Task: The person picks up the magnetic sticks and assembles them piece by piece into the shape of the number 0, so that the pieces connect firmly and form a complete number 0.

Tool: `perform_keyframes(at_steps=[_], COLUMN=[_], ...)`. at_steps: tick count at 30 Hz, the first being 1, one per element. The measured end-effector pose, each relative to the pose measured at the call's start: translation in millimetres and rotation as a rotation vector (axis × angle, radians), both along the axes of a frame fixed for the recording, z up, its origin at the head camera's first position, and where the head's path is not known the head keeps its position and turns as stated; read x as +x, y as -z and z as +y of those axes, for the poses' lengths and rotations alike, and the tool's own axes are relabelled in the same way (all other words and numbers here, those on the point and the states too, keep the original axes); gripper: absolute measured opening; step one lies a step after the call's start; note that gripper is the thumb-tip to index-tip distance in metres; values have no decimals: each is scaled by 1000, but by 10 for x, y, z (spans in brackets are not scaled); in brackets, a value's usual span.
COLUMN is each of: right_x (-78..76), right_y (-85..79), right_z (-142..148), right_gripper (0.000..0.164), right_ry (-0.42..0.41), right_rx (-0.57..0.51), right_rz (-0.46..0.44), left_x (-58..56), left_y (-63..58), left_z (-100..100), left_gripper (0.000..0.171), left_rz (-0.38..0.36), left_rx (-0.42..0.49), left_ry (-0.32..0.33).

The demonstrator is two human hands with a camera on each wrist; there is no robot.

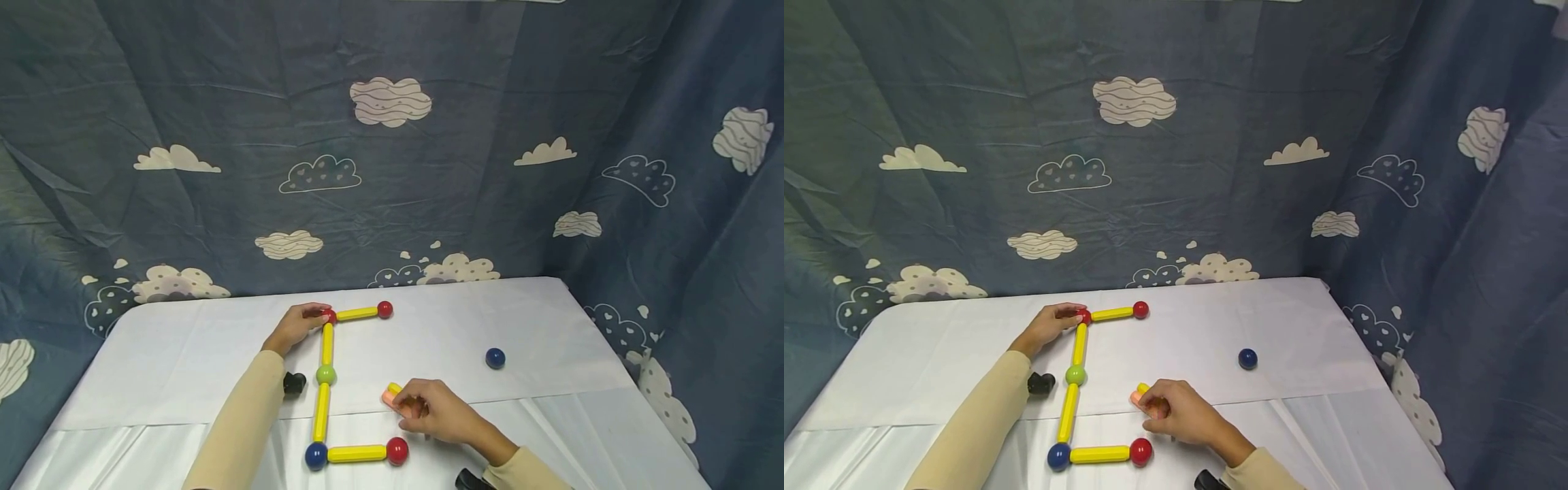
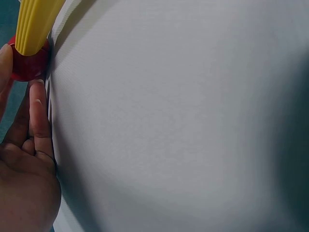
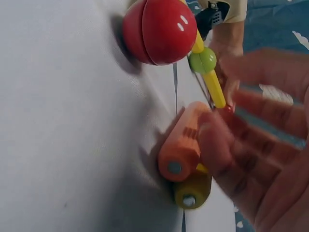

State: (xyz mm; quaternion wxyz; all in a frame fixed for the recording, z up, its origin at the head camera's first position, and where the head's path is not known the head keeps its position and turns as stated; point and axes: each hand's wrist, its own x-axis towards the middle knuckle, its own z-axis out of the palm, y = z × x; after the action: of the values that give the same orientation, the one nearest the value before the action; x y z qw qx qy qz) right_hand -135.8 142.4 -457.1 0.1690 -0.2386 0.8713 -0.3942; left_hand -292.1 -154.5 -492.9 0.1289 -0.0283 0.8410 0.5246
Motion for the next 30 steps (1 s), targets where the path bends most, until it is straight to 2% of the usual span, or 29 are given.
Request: perform_keyframes(at_steps=[4, 11, 17, 20, 23, 27, 30], right_x=[-20, -24, -63, -81, -102, -150, -181], right_y=[-5, -18, 31, 60, 87, 103, 114], right_z=[-52, -135, -178, -169, -140, -102, -94], right_gripper=[32, 38, 30, 26, 36, 58, 61], right_ry=[69, 99, 127, 132, 134, 131, 130], right_rx=[87, 266, 362, 349, 296, 182, 118], right_rz=[52, 162, 179, 165, 111, 29, -7], left_x=[-2, -13, -25, -26, -18, -15, -20], left_y=[-7, 5, 40, 43, 43, 38, 32], left_z=[4, 1, -7, -7, -8, -8, -7], left_gripper=[35, 36, 36, 35, 35, 35, 35], left_rz=[-2, 10, 10, 7, 5, 6, 3], left_rx=[-1, 4, 8, 9, 9, 2, -6], left_ry=[3, 12, 5, 4, 7, 6, 4])
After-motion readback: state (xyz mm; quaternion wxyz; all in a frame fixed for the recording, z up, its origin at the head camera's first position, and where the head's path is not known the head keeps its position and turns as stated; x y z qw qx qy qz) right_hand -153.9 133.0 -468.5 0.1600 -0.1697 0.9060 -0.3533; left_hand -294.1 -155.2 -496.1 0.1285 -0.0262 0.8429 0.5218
